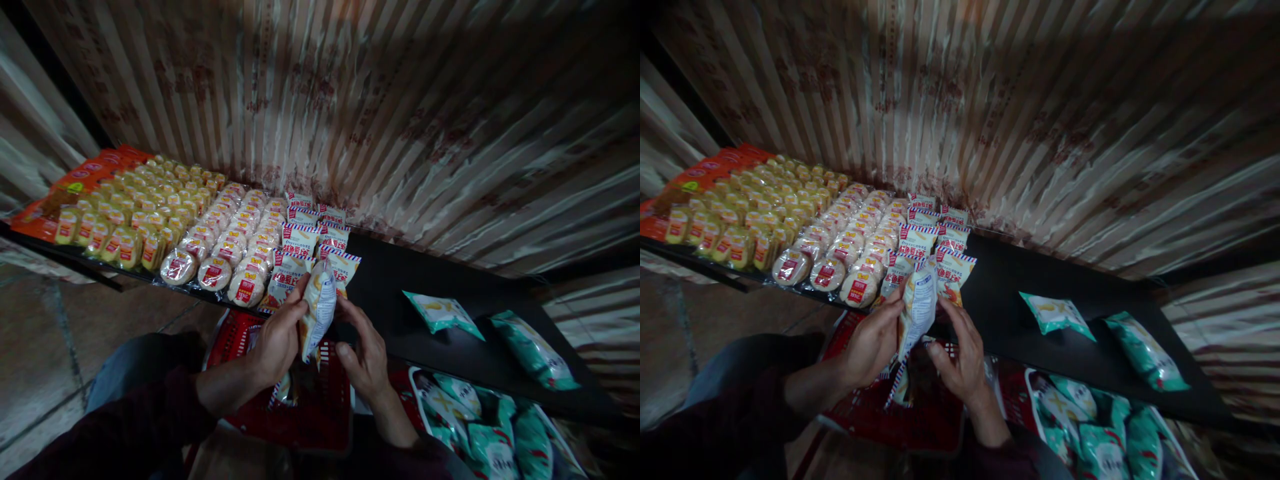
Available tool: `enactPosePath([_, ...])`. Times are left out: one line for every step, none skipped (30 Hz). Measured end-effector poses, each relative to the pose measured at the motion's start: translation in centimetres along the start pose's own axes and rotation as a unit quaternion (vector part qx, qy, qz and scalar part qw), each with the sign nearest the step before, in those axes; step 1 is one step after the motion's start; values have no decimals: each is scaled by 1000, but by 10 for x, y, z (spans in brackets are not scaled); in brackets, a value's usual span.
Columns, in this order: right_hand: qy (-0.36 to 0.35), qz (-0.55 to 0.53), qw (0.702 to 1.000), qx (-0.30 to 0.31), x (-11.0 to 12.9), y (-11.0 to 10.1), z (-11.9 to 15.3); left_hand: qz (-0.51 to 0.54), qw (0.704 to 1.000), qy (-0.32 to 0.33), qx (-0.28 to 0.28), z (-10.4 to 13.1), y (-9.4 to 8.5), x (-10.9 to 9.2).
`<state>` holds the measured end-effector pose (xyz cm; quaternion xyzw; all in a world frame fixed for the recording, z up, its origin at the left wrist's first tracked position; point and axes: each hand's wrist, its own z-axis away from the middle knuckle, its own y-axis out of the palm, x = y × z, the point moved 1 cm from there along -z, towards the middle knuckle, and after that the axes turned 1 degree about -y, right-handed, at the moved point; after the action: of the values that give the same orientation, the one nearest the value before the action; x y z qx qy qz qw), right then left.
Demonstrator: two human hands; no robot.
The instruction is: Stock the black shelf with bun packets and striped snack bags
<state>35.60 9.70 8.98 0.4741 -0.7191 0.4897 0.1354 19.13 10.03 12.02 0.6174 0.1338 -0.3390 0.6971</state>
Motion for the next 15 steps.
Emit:
enactPosePath([0, -6, 1000, -2, -2, 0, 1, 9, 1000, -5, -2, 1, 1, -1])
enactPosePath([1, -12, 1000, -4, -3, 0, 2, 11, 1000, -9, -8, 1, 1, -1])
enactPosePath([3, -20, 1000, -5, -4, 1, 2, 6, 1000, -11, -16, 2, 0, -2])
enactPosePath([5, -30, 1000, -7, -5, 1, 3, -2, 1000, -12, -23, 3, -1, -1])
enactPosePath([9, -41, 999, -8, -5, 0, 3, -10, 1000, -11, -26, 3, -1, -1])
enactPosePath([15, -53, 998, -9, -6, 0, 3, -19, 999, -9, -26, 3, -2, 0])
enactPosePath([24, -66, 998, -9, -7, 1, 4, -28, 999, -7, -24, 3, -3, 0])
enactPosePath([35, -79, 996, -9, -8, 1, 5, -40, 999, -7, -21, 2, -3, 1])
enactPosePath([47, -92, 995, -10, -9, 2, 6, -55, 998, -7, -20, 2, -3, 1])
enactPosePath([61, -102, 993, -9, -10, 2, 7, -75, 997, -5, -22, 1, -3, 1])
enactPosePath([73, -110, 991, -7, -12, 3, 9, -97, 995, 0, -24, 1, -4, 1])
enactPosePath([84, -115, 990, -5, -13, 4, 11, -119, 993, 5, -26, 0, -4, 1])
enactPosePath([94, -116, 989, -1, -14, 5, 12, -139, 990, 11, -27, 0, -4, 1])
enactPosePath([100, -115, 988, 5, -16, 6, 14, -155, 987, 18, -27, -1, -5, 1])
enactPosePath([102, -111, 988, 10, -17, 7, 16, -169, 985, 24, -26, -1, -6, 1])
